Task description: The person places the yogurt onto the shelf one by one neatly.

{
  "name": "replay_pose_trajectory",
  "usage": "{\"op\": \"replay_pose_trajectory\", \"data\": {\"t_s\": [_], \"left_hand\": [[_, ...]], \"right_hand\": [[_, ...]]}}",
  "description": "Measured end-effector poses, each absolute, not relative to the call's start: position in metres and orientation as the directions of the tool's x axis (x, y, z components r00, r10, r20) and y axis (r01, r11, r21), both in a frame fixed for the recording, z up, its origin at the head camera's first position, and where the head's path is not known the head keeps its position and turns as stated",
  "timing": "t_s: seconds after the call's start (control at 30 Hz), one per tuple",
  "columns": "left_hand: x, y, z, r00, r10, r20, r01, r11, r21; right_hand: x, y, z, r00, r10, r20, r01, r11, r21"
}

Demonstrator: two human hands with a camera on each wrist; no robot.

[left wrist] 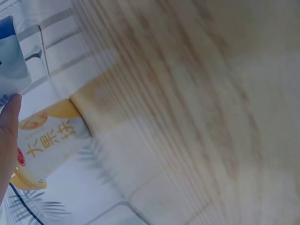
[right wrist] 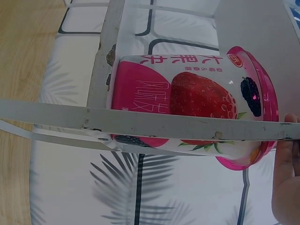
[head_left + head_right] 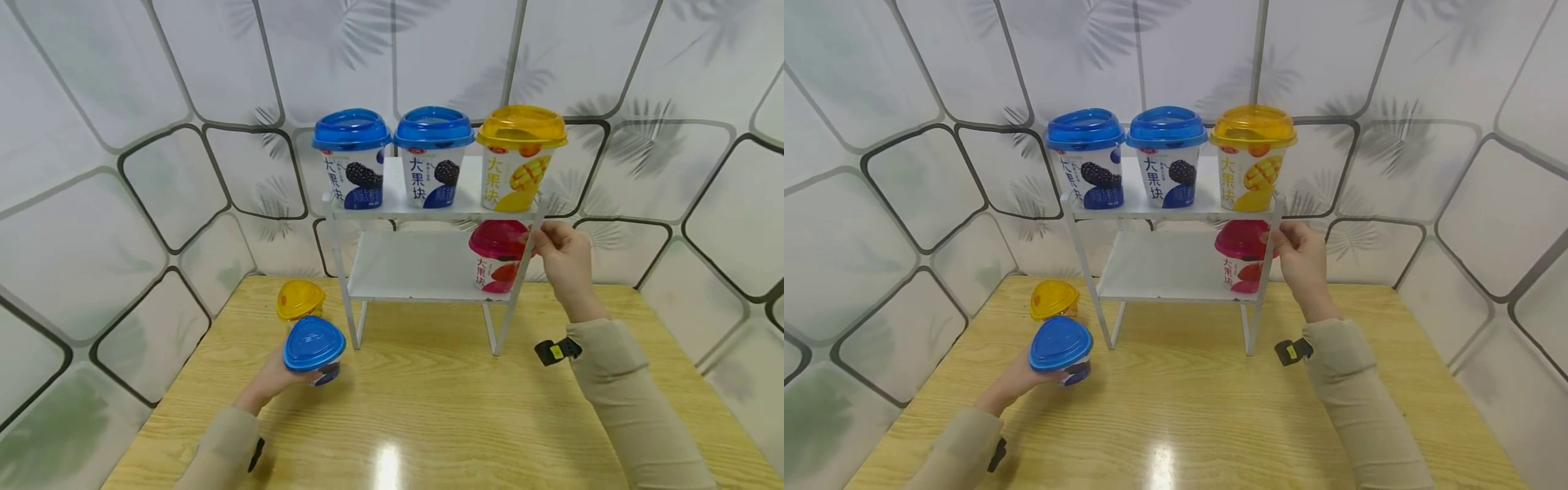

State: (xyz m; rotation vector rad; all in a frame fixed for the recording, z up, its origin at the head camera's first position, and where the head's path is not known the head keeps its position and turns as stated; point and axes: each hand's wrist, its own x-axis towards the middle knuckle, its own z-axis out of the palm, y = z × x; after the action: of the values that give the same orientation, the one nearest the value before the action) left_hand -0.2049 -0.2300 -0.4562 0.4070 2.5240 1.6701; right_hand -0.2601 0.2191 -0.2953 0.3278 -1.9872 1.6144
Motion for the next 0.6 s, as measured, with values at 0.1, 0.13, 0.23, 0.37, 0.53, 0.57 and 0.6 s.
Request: {"op": "replay_pose_trajectory", "data": {"t_s": [0.1,0.13,0.23,0.37,0.53,0.57,0.6], "left_hand": [[-0.205,-0.226,-0.455,-0.958,0.275,0.075,0.174,0.355,0.919],[-0.205,-0.225,-0.455,-0.958,0.278,0.076,0.174,0.347,0.922],[-0.207,-0.222,-0.455,-0.953,0.291,0.081,0.179,0.328,0.927],[-0.208,-0.217,-0.455,-0.945,0.311,0.105,0.205,0.311,0.928],[-0.210,-0.211,-0.454,-0.935,0.335,0.113,0.217,0.291,0.932],[-0.210,-0.209,-0.454,-0.934,0.338,0.114,0.219,0.290,0.932],[-0.210,-0.208,-0.453,-0.934,0.339,0.115,0.220,0.292,0.931]], "right_hand": [[-0.260,0.220,-0.295,-0.819,0.147,0.554,-0.512,0.247,-0.823],[-0.261,0.220,-0.295,-0.821,0.148,0.552,-0.510,0.245,-0.824],[-0.261,0.220,-0.296,-0.823,0.149,0.549,-0.507,0.243,-0.827],[-0.262,0.221,-0.296,-0.824,0.147,0.547,-0.509,0.233,-0.829],[-0.262,0.221,-0.296,-0.822,0.146,0.550,-0.513,0.227,-0.828],[-0.262,0.221,-0.296,-0.821,0.146,0.551,-0.514,0.228,-0.827],[-0.261,0.220,-0.296,-0.821,0.145,0.553,-0.516,0.228,-0.826]]}}
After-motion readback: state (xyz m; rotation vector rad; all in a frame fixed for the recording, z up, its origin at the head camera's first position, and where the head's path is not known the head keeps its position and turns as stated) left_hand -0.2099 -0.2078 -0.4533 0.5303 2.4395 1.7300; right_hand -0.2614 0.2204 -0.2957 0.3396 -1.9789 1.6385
